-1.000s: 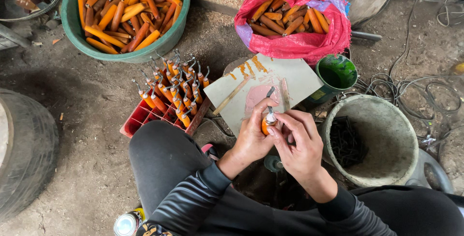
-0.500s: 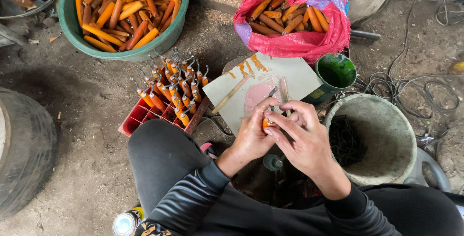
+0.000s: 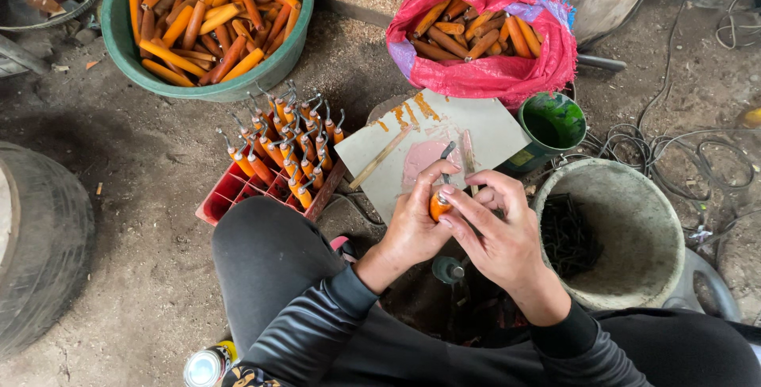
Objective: The person scoops pink paste from a board and applies it to the metal tip of an orange handle using a small tool. They wipe the tip with a red cloth, then repeat the process on another handle, placing finished items into a red crate.
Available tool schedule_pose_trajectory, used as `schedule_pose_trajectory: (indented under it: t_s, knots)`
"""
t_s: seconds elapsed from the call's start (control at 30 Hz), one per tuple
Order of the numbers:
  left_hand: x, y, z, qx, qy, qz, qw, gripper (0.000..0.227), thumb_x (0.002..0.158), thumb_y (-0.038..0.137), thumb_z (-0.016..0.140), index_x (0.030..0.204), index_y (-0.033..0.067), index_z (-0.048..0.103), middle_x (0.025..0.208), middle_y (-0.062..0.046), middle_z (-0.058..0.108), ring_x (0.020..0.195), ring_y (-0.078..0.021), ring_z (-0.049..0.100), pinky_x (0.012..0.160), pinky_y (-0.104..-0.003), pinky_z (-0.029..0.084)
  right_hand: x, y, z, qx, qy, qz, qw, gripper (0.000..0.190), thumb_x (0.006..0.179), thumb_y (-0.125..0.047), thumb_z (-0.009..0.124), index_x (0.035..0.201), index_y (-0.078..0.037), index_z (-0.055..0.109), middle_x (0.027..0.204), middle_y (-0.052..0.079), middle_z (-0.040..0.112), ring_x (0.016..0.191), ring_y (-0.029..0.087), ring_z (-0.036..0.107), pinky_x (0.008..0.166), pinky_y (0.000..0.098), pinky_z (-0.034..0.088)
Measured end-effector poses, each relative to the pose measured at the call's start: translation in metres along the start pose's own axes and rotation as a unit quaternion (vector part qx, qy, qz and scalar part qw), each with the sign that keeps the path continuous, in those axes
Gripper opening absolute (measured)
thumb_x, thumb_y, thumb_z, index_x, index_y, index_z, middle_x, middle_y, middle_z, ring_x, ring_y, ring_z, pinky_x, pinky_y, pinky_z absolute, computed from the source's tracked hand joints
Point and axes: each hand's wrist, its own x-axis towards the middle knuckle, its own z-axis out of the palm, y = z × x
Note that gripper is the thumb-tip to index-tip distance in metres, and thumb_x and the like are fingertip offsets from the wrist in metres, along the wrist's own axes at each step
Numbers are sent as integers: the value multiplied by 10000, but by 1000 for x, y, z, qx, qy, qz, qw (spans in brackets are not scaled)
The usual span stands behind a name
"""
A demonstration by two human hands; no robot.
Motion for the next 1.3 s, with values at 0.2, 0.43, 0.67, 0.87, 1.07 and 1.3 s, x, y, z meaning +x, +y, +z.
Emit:
schedule_pose_trajectory:
  t_s: [0.2,0.43,0.67,0.87,1.07,1.3]
  knots:
    - [0,0,-2,5,11,-27,1000,667,891,49,771,1441,174,416,809,-48,677,738,-155,699,719,-301,573,-1,3,3,32,12,-13,999,447,871,-89,826,1295,-99,684,1275,124,546,784,114,654,691,266,550]
    - [2,-5,2,-28,40,-8,999,620,968,8,729,1483,159,420,922,-44,638,788,-132,645,706,-282,554,-8,4,8,1,42,-4,999,524,848,-120,828,1329,-58,631,1274,109,550,956,224,648,812,322,555]
    - [27,-1,-13,-134,119,-18,984,993,961,-48,685,1673,205,41,996,-68,588,703,-117,550,632,-276,505,-35,8,38,203,16,194,960,571,1029,-217,625,1512,28,444,1279,135,604,1015,169,666,859,286,538]
    - [29,21,-12,-236,163,-104,952,984,968,-55,573,1614,241,-108,1072,-110,555,603,-144,550,527,-300,509,-48,-5,81,472,-128,358,795,495,1012,-400,524,1307,-3,504,900,51,659,732,118,653,643,249,544]
    - [26,20,-18,-307,173,-85,932,866,997,103,524,1562,242,-117,1255,-162,622,919,-215,723,824,-361,607,-41,-21,73,466,-96,381,793,357,1045,-332,582,1061,22,541,745,24,582,544,87,540,475,239,431]
    - [1,11,-26,-194,181,-85,960,422,1099,233,564,1432,-18,501,1190,-113,655,1039,-131,644,921,-320,555,-25,-32,54,501,-88,402,762,242,976,-242,607,1110,-42,581,696,-7,528,505,63,474,436,228,382]
